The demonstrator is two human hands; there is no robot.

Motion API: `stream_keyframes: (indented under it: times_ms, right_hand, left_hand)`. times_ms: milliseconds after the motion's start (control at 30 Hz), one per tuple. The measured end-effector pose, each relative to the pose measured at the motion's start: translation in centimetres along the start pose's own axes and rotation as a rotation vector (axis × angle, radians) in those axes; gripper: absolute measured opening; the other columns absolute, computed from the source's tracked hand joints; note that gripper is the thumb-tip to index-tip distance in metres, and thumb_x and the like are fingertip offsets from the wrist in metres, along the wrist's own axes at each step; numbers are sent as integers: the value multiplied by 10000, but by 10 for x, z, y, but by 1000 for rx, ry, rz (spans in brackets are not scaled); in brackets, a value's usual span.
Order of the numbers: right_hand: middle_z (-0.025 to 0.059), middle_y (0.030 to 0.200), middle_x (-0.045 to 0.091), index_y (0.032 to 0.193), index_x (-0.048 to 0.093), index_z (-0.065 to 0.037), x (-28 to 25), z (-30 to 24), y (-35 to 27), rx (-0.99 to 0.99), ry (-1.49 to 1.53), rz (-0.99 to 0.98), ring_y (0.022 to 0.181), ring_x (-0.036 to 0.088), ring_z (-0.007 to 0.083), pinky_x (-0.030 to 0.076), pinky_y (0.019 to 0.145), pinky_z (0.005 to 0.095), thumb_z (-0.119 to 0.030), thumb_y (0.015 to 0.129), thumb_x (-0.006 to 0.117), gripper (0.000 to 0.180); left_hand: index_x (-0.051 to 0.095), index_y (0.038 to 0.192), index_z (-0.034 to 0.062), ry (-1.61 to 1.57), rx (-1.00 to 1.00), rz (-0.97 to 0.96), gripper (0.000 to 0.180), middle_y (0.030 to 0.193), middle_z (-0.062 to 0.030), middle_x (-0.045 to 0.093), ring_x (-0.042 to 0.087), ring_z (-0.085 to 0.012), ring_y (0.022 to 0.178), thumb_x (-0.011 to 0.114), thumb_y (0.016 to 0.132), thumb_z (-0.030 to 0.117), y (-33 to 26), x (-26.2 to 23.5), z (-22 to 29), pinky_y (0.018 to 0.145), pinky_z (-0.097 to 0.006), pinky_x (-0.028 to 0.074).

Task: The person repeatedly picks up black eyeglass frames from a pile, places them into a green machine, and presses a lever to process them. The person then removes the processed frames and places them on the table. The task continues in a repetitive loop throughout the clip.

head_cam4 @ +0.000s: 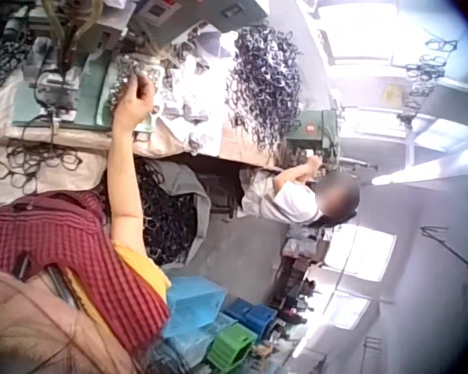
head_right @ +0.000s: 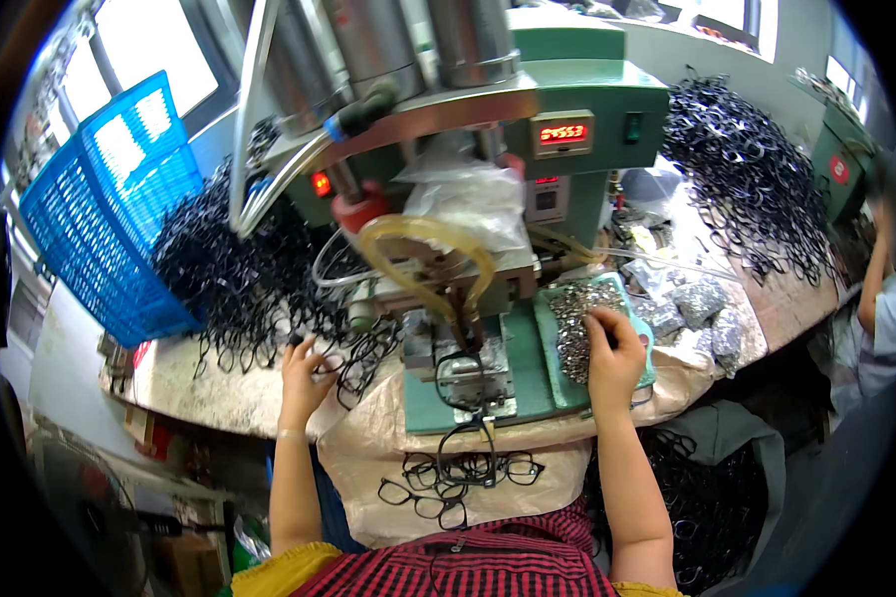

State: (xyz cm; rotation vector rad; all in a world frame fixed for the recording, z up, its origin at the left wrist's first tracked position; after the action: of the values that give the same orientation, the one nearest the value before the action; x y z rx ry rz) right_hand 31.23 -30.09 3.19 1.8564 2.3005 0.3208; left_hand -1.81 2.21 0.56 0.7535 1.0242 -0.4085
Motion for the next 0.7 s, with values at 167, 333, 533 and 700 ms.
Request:
stream_keyframes:
  times_ms: [167,333,533,700]
  right_hand:
    - [102,886,714,919,732,0,-71,-8,-30,-174,-410,39,853,670,216,501,780,315,27,811,703,115]
    - [100,875,710,868,736,-6,-43,-46,-36,-236,-283,-171,848,669,233,503,793,335,22,733,751,139]
    - [82,894,695,956,679,-2,56,-67,-23,-254,47,-360,814,663,189,514,767,300,-9,756,734,208]
    - [55,890,656,1197,546,28,62,-70,-43,-73,248,-343,901,611,121,473,851,258,11,776,712,453]
  left_hand:
    - [616,781,-13,-1001,-367,237,171,993,-91,713,630,-115,835,654,932,58,-21,-41,24,751,-248,503]
    - [631,848,-32,-908,-31,256,98,969,-111,714,620,-120,847,620,938,3,-8,-85,89,745,-237,480]
    - [675,860,-19,-650,47,236,48,806,-72,695,610,-110,692,710,862,14,2,-55,129,649,-230,476]
    - [627,754,3,-825,-311,388,218,758,-55,698,579,-81,671,670,939,111,-14,-23,110,620,-216,442]
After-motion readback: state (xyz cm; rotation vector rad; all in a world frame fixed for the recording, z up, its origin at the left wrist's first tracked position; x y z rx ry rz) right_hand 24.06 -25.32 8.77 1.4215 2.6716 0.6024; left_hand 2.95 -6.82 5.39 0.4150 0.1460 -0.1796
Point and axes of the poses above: each hand's wrist, its own y-axis towards the middle knuckle, its own x-axis out of the palm, z = x × y, the point moved 2 cm from there along y, towards the middle knuckle
